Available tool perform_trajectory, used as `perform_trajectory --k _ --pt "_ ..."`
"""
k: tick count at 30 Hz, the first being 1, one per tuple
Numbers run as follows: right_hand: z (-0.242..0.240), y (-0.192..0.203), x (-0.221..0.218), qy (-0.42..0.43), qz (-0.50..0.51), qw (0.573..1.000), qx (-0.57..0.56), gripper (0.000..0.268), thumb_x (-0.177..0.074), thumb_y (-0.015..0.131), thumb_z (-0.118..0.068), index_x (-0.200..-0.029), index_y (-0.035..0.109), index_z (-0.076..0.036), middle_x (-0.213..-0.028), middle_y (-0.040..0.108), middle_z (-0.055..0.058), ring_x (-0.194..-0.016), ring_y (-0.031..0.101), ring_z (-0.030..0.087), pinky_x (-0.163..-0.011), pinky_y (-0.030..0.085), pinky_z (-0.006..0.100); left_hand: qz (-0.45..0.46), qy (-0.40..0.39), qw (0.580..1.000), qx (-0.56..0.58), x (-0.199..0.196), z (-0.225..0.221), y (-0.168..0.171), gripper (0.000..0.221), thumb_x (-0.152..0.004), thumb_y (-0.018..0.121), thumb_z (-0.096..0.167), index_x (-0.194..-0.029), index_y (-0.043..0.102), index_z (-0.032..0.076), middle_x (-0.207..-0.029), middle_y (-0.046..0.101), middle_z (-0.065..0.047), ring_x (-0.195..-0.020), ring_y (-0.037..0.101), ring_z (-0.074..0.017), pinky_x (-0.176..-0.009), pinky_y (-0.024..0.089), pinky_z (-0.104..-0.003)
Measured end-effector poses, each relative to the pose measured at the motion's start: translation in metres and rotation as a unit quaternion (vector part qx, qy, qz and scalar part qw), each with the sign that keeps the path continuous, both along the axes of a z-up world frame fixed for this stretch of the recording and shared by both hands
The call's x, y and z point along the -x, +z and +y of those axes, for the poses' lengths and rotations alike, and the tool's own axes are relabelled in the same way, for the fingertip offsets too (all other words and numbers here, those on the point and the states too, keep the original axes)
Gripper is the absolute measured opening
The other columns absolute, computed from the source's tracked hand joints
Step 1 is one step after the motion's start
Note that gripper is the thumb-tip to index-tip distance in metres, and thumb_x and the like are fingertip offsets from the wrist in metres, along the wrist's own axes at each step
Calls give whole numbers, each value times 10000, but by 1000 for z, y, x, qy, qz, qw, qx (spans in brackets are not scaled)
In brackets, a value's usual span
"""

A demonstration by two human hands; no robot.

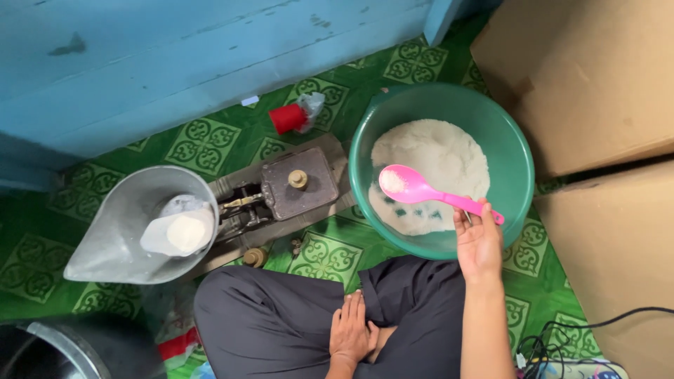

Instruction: Packaging sugar into small plastic bags using a scoop and a funnel setup while sitting on the floor.

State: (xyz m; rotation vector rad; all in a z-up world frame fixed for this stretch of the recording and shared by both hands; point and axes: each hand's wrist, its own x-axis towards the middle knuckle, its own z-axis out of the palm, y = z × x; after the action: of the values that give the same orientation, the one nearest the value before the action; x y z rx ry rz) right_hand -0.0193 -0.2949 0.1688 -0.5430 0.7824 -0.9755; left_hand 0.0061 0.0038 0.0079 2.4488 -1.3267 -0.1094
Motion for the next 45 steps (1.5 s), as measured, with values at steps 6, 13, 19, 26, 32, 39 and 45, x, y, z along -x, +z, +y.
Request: perform_trajectory --k 6,13,19,26,32,39,45 --pt "37 47 -29 46 10 997 68 200 -1000 568 -226 -1131 600 -78 -1248 614 157 -1004 629 183 -871 535 257 21 0 999 31 -5 1 7 695 -739 560 295 -1326 473 -66 -1426 459 -191 -1236 483 -324 -886 391 -346" --pt "85 81 -67 108 -21 987 118 206 -1024 535 -223 -1158 589 -76 -1275 609 200 -986 633 180 -857 548 257 44 -9 998 38 -4 6 -4 678 -750 545 279 -1306 475 -103 -1429 435 -232 -1221 457 -368 -890 371 -363" --pt "127 100 -104 145 -43 980 129 189 -1014 553 -191 -1161 588 -78 -1260 619 205 -1000 640 189 -852 555 254 57 -5 995 76 -11 8 15 619 -716 554 222 -1244 505 -99 -1374 465 -256 -1182 456 -400 -854 373 -365" --pt "169 111 -143 190 -33 966 170 202 -1011 548 -155 -1188 550 -58 -1273 615 212 -976 656 180 -864 573 254 92 -4 990 109 -14 13 16 584 -719 551 191 -1208 524 -125 -1334 484 -315 -1179 454 -433 -884 365 -387" --pt "191 113 -163 227 -29 948 220 183 -1030 521 -125 -1207 533 -79 -1246 632 203 -986 669 185 -868 579 258 136 -6 980 144 -15 15 17 607 -727 546 168 -1238 503 -155 -1355 438 -350 -1182 433 -487 -889 361 -419" --pt "214 122 -182 276 21 906 319 164 -998 525 -77 -1160 506 -58 -1199 634 226 -1028 661 243 -914 567 302 113 -12 982 150 -12 12 -3 527 -729 557 156 -1160 534 -147 -1319 461 -359 -1090 461 -461 -853 369 -401" --pt "232 135 -192 298 110 819 479 121 -950 553 -12 -1050 527 -73 -1122 688 158 -1089 696 238 -908 556 261 84 1 980 180 -9 10 -13 492 -720 554 157 -1116 549 -135 -1293 485 -359 -1121 478 -470 -846 387 -404"
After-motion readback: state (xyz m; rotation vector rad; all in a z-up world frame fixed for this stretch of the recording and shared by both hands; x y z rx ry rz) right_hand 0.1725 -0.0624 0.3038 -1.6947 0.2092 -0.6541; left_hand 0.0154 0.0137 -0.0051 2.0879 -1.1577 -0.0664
